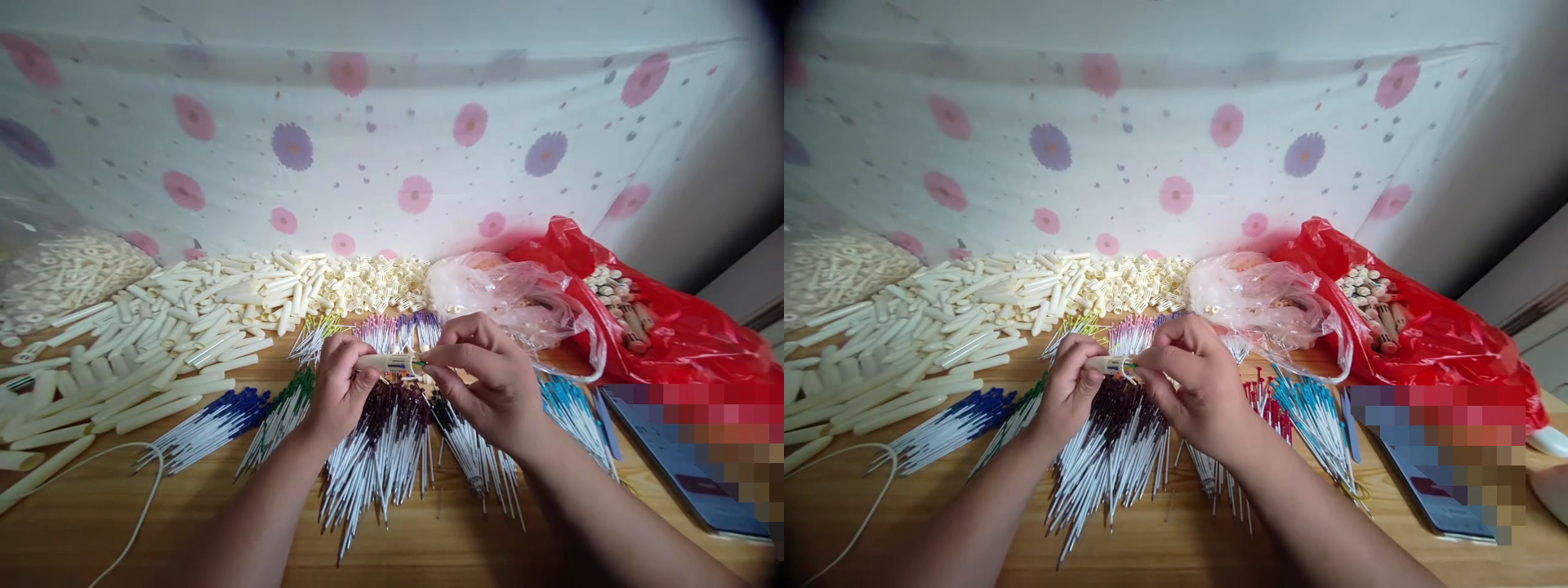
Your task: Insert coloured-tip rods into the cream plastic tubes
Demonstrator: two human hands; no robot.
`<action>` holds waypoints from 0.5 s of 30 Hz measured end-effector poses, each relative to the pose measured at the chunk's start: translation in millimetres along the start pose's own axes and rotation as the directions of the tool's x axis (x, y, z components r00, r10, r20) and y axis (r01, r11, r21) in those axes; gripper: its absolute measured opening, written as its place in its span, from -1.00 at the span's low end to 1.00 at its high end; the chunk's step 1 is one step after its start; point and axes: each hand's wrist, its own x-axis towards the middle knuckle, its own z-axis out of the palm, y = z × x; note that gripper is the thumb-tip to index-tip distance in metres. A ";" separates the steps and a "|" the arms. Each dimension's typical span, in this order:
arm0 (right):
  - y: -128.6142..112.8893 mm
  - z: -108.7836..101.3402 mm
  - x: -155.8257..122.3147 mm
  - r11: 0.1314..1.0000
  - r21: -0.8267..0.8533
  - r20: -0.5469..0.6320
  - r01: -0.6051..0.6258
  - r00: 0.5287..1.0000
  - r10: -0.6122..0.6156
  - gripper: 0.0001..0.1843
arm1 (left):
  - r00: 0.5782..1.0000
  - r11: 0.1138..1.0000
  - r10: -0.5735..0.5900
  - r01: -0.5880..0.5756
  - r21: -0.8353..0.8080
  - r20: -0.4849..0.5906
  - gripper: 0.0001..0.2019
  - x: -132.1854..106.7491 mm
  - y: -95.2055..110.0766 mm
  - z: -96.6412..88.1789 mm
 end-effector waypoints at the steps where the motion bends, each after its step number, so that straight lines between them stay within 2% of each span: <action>1: 0.9 -0.7 0.5 1.000 0.019 -0.005 -0.008 1.000 0.008 -0.92 | 1.000 1.000 0.016 -0.016 0.013 -0.020 -0.56 0.1 0.4 0.0; 5: 3.4 -3.7 1.6 0.995 0.086 0.005 -0.053 0.999 0.053 -0.91 | 0.996 0.997 0.065 -0.061 0.057 -0.057 -0.59 0.1 1.7 -0.1; 11: 4.6 -1.2 0.4 0.992 0.108 0.038 -0.060 0.998 0.057 -0.91 | 0.996 0.995 0.069 -0.065 0.082 -0.050 -0.59 -0.8 0.4 0.4; 15: 7.1 2.3 -1.0 0.985 0.125 0.055 -0.116 0.992 0.110 -0.92 | 0.992 0.989 0.093 -0.082 0.126 -0.080 -0.59 0.4 2.2 -0.3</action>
